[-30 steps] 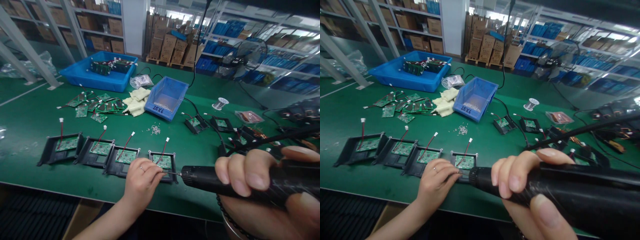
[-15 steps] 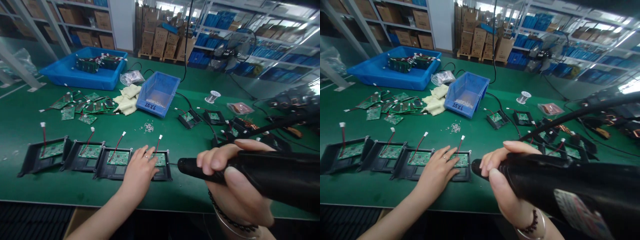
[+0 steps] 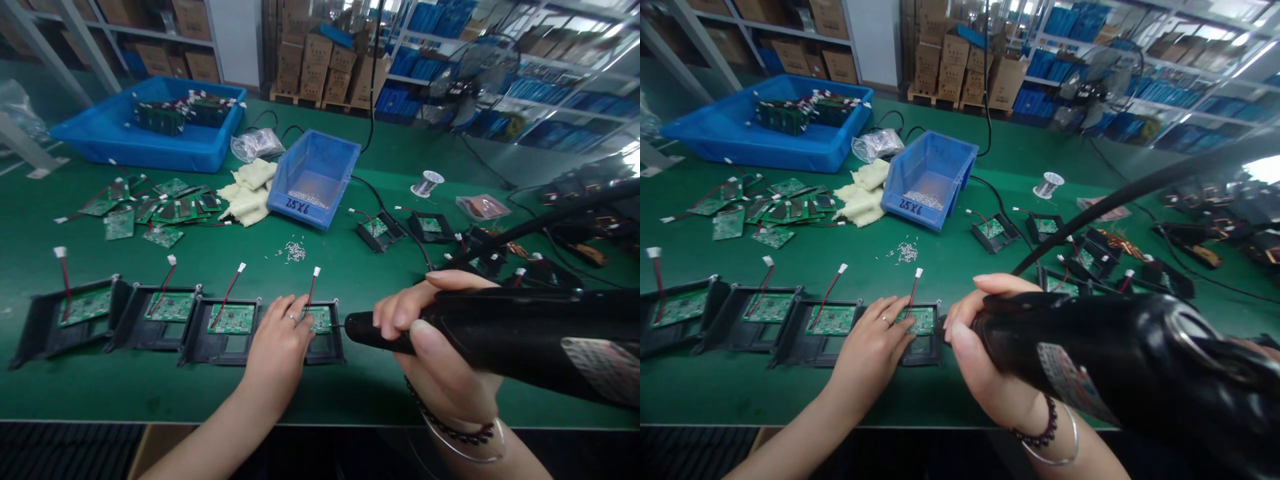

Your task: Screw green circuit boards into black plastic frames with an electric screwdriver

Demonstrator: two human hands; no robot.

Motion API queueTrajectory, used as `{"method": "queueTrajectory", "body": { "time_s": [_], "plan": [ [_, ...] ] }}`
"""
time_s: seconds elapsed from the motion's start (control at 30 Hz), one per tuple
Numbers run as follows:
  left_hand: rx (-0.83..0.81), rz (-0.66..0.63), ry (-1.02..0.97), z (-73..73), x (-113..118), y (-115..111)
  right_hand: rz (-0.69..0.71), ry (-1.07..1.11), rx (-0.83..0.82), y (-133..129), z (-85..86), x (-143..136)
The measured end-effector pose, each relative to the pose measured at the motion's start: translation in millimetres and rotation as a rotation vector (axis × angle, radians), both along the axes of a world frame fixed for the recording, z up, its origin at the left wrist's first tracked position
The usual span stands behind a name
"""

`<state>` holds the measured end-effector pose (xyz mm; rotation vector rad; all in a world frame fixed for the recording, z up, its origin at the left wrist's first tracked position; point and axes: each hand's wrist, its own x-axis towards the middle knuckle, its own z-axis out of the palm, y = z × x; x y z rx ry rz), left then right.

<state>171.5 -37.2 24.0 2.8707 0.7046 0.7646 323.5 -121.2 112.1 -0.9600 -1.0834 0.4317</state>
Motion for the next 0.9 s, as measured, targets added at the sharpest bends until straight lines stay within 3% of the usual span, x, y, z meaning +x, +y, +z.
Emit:
{"method": "queueTrajectory", "body": {
  "time_s": [0.27, 0.5, 0.67, 0.8, 0.9],
  "plan": [
    [-0.018, 0.001, -0.017, 5.8, 1.5, -1.4, -0.088, -0.065, -0.077, 5.7, 0.6, -6.8],
    [-0.027, 0.008, 0.011, 5.1, 2.0, -1.1, -0.001, -0.076, -0.040, 5.1, -5.9, -4.2],
    [0.007, 0.024, -0.024, -1.1, 1.3, -1.2, 0.109, 0.038, -0.003, 25.3, 18.1, 13.4],
    [0.035, 0.044, -0.027, -7.0, 1.0, -2.7, -0.156, 0.167, 0.261, 70.0, 31.6, 29.7],
    [0.043, 0.051, -0.035, -10.4, 1.8, -3.5, -0.330, 0.133, 0.266, 110.5, 16.1, 37.4]
  ]
}}
